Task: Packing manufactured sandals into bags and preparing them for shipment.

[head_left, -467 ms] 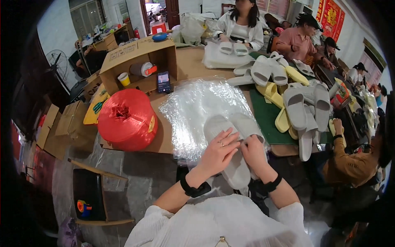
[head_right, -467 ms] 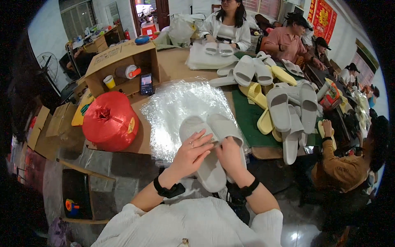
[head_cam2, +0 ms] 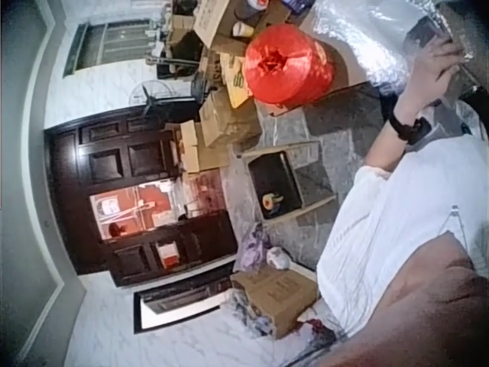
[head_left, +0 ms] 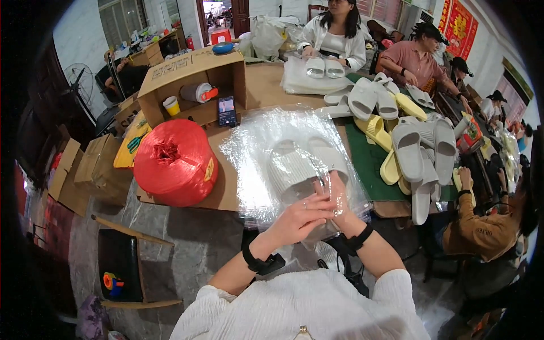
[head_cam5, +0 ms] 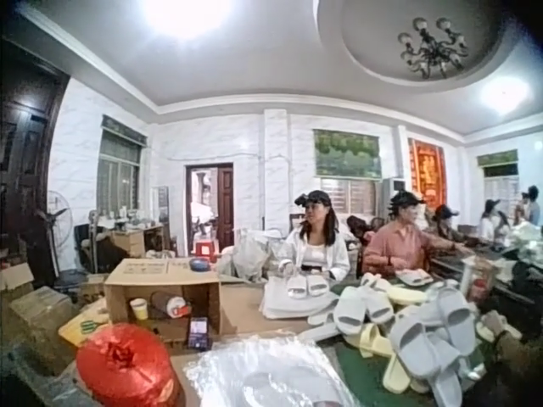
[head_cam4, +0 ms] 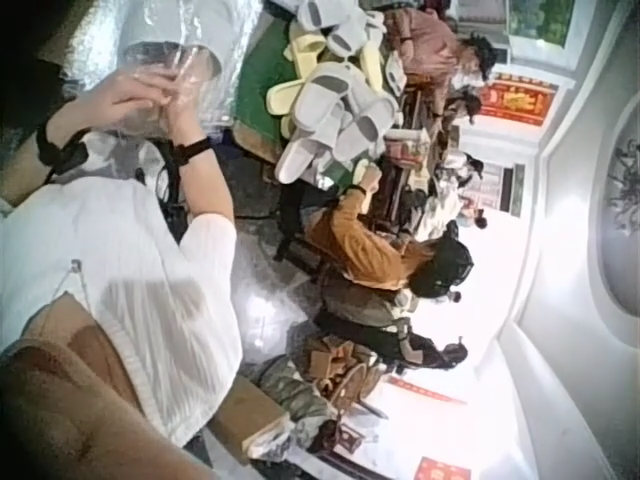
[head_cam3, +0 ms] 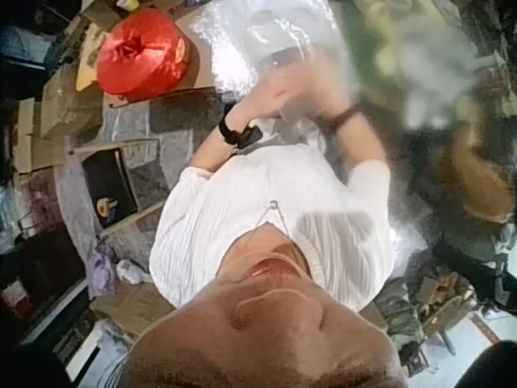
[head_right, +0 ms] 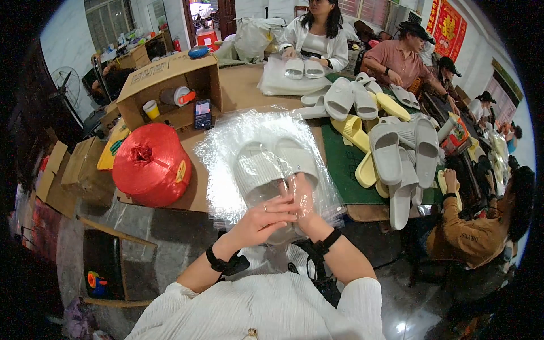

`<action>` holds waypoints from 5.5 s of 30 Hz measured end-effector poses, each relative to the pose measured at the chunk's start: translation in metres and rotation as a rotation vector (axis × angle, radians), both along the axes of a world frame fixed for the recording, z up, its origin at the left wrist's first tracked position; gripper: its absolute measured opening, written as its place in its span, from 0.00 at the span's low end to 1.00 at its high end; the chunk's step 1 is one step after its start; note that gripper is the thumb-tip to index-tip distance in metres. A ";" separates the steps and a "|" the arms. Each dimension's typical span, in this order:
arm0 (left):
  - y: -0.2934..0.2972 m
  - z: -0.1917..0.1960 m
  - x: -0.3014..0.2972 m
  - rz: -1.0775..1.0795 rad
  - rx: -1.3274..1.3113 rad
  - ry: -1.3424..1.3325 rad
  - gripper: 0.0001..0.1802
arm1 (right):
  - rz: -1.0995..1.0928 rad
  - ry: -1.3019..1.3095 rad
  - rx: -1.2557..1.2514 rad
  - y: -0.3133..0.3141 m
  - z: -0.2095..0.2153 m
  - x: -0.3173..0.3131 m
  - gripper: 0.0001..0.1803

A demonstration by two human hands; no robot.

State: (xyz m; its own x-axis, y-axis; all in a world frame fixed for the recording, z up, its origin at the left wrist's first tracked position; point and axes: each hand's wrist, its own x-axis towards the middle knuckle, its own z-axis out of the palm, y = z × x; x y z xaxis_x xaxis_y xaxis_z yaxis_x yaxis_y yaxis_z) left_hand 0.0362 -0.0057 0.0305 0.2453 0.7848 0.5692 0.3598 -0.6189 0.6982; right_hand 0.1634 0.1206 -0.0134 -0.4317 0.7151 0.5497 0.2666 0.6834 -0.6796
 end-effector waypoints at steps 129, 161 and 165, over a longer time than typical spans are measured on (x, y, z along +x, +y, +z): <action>-0.012 -0.041 -0.059 0.931 -0.620 0.218 0.37 | -0.444 -0.352 -0.147 -0.005 -0.035 0.077 0.09; -0.030 -0.003 -0.004 -0.027 -0.730 -0.993 0.38 | 0.166 0.582 -0.882 -0.054 0.008 0.114 0.27; -0.039 -0.030 0.009 0.015 -0.780 -1.039 0.34 | 0.050 0.461 -0.635 -0.077 0.009 0.082 0.25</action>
State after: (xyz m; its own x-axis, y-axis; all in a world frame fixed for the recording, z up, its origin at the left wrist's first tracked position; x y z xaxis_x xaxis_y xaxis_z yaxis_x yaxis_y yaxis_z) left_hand 0.0449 -0.0449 0.0005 -0.0435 0.9920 -0.1186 -0.5605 0.0740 0.8249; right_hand 0.2452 0.0431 -0.0043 -0.2994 0.9382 0.1738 -0.1576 0.1310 -0.9788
